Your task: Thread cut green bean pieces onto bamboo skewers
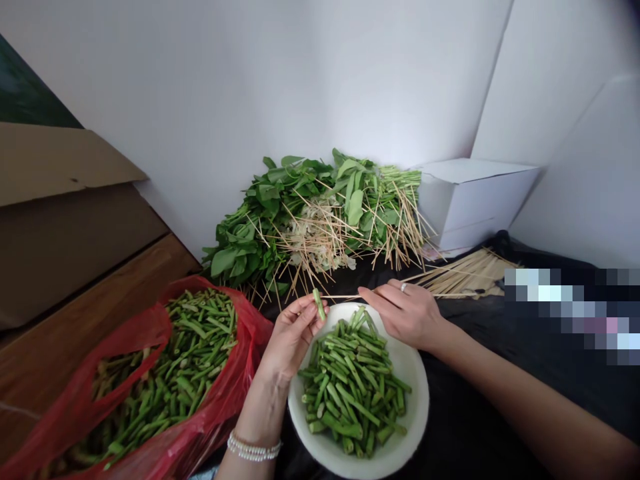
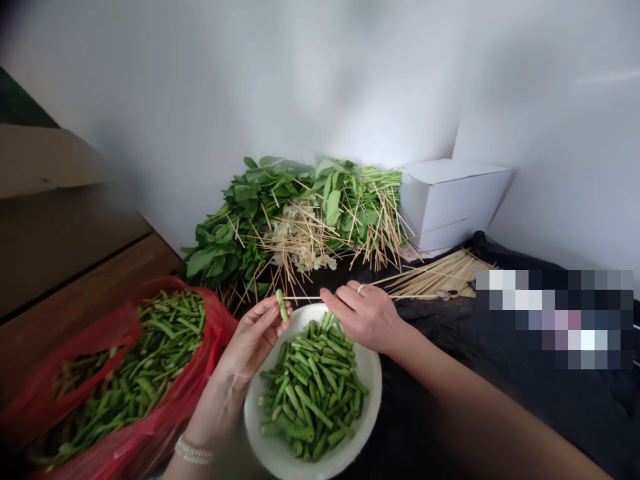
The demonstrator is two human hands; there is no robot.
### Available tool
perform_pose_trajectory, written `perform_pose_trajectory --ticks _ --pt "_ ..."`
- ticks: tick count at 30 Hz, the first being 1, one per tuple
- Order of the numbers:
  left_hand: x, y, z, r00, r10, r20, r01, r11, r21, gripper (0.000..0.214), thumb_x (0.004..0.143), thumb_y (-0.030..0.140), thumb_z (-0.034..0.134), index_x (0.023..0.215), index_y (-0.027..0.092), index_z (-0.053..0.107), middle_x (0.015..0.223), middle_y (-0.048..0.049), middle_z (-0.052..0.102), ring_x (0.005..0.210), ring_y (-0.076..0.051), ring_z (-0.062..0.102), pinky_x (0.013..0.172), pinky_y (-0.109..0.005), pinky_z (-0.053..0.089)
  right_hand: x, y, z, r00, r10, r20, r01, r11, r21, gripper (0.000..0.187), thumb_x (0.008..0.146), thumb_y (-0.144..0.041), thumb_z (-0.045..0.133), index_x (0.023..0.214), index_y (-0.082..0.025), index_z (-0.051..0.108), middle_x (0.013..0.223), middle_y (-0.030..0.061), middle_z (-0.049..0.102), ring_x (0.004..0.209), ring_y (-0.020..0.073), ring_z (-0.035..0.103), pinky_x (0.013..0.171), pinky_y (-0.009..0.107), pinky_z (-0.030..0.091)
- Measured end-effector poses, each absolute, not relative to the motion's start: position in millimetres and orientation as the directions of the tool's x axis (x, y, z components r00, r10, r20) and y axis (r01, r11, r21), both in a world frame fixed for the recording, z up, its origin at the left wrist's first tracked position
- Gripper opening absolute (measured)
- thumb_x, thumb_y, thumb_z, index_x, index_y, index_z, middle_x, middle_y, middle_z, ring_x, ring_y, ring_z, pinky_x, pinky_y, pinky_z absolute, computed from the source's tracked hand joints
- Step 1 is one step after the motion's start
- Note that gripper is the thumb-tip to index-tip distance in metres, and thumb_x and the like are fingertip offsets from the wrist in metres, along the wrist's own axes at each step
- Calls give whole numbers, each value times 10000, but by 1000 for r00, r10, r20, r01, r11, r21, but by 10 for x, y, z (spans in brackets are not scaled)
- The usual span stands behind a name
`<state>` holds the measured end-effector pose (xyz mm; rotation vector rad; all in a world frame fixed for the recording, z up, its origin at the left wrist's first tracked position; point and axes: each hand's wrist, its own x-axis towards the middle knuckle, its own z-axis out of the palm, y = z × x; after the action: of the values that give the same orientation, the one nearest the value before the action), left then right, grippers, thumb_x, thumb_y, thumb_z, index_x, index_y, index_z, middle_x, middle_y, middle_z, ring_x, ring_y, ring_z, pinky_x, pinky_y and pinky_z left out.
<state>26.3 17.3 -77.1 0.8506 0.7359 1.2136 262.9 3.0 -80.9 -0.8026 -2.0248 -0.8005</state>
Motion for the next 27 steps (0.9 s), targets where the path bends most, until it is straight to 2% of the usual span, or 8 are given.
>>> perform_pose_trajectory --ticks 5,9,17,22,27 --pt "275 176 -778 192 981 0 -484 95 870 281 643 187 861 903 146 762 840 -47 763 782 -131 704 716 -196 557 2625 28 -845 -496 272 825 759 597 260 310 877 -83 485 1133 -110 657 745 40 633 704 152 532 605 293 415" --pt "263 178 -788 165 986 -8 -494 90 865 279 625 185 868 883 154 765 788 -18 750 750 -123 698 645 -175 549 2616 25 -866 -502 279 819 755 603 257 313 877 -91 497 1148 -109 653 749 41 630 712 154 544 600 297 418" --pt "255 180 -781 143 990 -6 -497 77 864 279 609 183 874 869 165 774 794 -17 747 727 -112 681 617 -170 542 2600 25 -880 -513 279 812 754 599 270 308 858 -70 530 1137 -106 654 750 40 637 709 154 535 608 293 401" --pt "265 177 -777 151 988 7 -478 67 876 270 619 187 869 871 154 777 736 -20 743 630 -81 645 609 -164 524 2587 29 -905 -512 289 809 761 589 271 314 872 -78 503 1150 -121 643 754 35 632 698 147 524 603 291 392" --pt "275 171 -778 109 994 -9 -466 59 883 306 572 167 891 853 152 768 694 -9 736 588 -72 629 607 -168 520 2572 11 -920 -534 305 788 766 569 299 307 887 -95 485 1156 -123 630 741 31 623 689 145 525 586 300 370"
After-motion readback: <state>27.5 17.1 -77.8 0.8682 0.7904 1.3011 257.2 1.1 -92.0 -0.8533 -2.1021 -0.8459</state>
